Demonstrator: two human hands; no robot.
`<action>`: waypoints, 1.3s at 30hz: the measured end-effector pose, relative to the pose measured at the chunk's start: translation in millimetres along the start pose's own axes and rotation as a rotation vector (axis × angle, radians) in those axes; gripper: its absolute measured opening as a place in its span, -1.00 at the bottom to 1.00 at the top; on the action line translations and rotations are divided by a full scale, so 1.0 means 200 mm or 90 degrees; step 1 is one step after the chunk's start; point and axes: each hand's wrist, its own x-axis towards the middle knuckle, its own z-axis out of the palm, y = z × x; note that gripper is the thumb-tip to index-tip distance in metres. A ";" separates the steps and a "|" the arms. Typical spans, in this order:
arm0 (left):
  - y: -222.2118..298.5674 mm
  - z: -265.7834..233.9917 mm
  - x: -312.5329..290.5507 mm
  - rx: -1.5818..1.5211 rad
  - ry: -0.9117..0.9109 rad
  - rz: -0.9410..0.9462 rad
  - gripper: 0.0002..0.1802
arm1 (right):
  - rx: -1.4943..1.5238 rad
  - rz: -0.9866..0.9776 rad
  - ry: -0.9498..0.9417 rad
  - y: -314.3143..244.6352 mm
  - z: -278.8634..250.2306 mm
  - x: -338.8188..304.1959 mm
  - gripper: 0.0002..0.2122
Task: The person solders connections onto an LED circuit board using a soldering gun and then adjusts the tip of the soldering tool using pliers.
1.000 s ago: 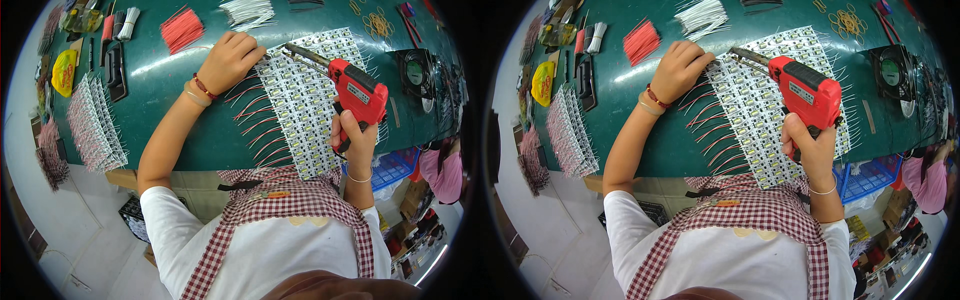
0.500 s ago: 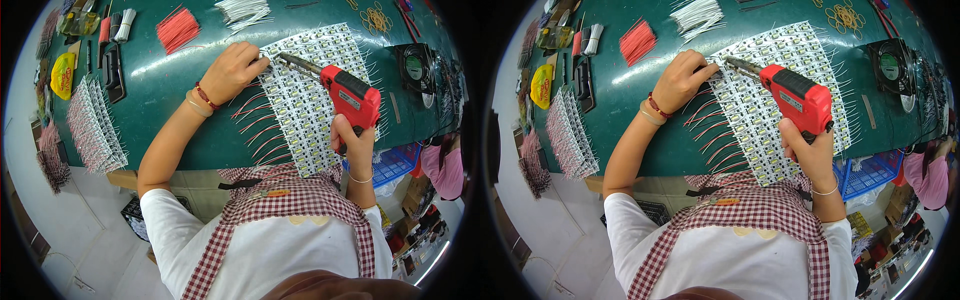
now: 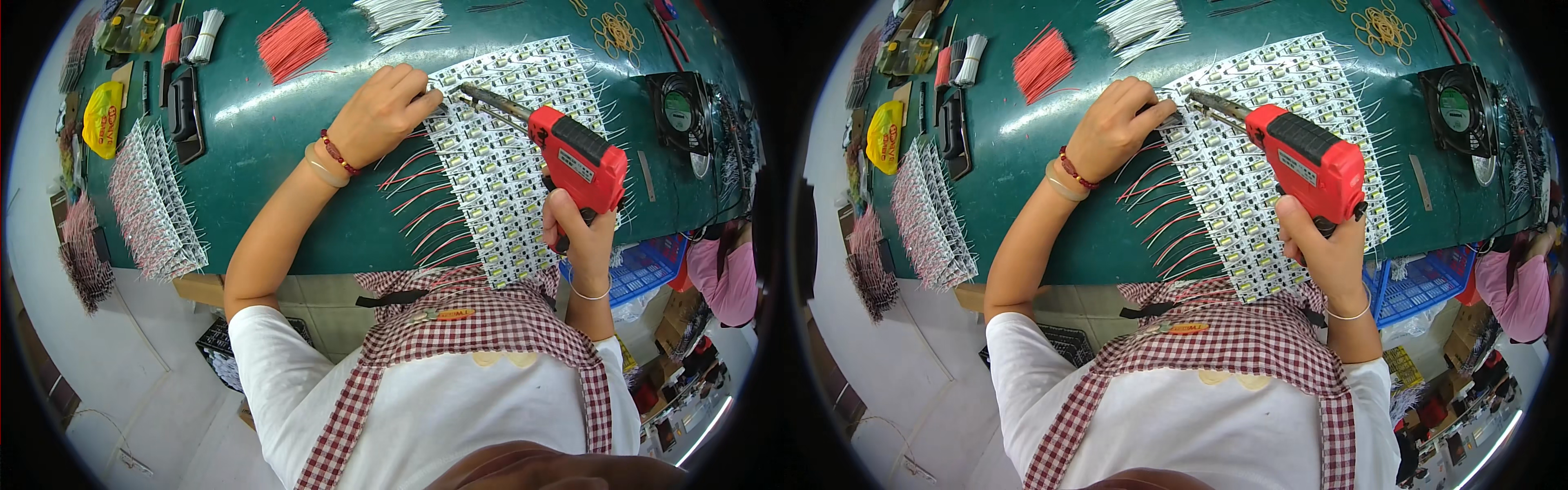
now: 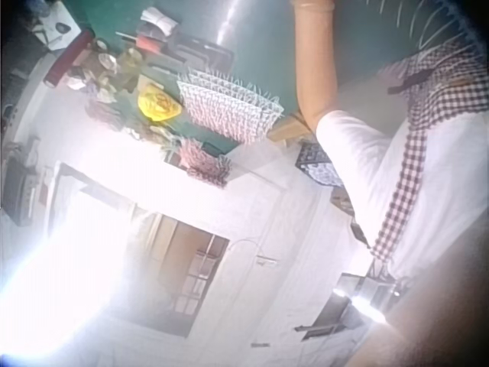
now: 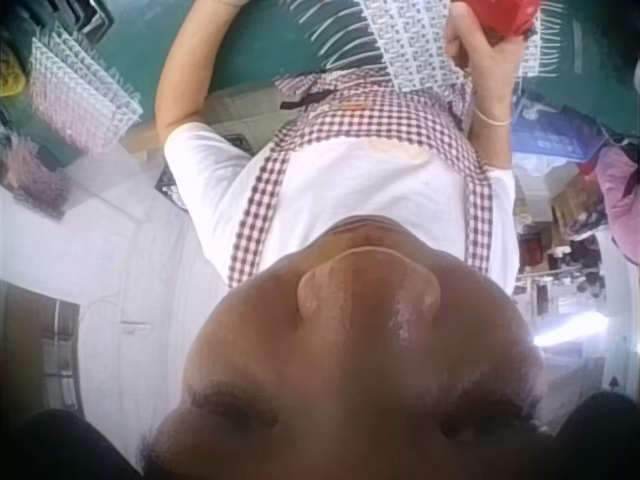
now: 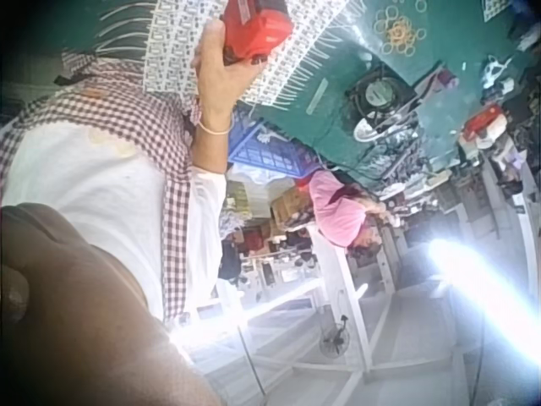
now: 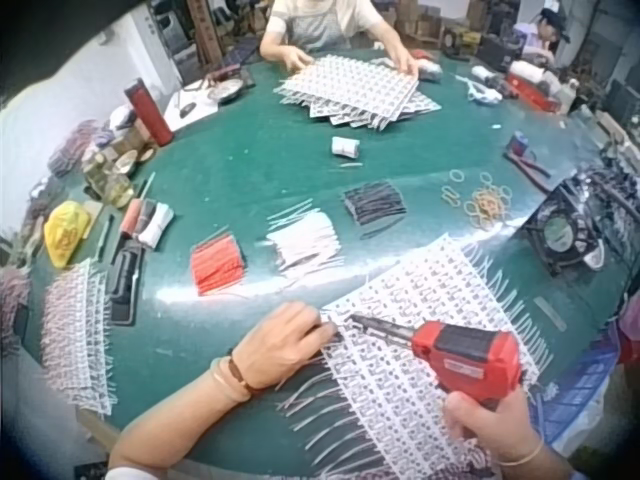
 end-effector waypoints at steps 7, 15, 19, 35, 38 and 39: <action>0.08 -0.03 0.02 0.020 0.028 0.013 -0.73 | 0.029 0.003 0.005 0.00 -0.02 -0.04 -0.86; 0.12 0.01 -0.01 -0.029 0.027 -0.017 -0.73 | 0.001 0.025 -0.003 0.05 -0.06 -0.08 -0.88; 0.12 0.02 -0.02 -0.023 0.011 -0.025 -0.73 | -0.044 0.013 -0.016 0.04 -0.05 -0.08 -0.83; 0.14 0.02 -0.02 -0.006 0.029 -0.028 -0.73 | 0.007 0.022 -0.002 0.05 -0.04 -0.10 -0.87; 0.14 0.02 -0.02 -0.005 0.026 -0.029 -0.73 | -0.011 0.032 -0.002 0.07 -0.05 -0.10 -0.87; 0.14 0.02 -0.01 -0.005 0.026 -0.029 -0.73 | -0.013 0.028 -0.008 0.08 -0.05 -0.10 -0.87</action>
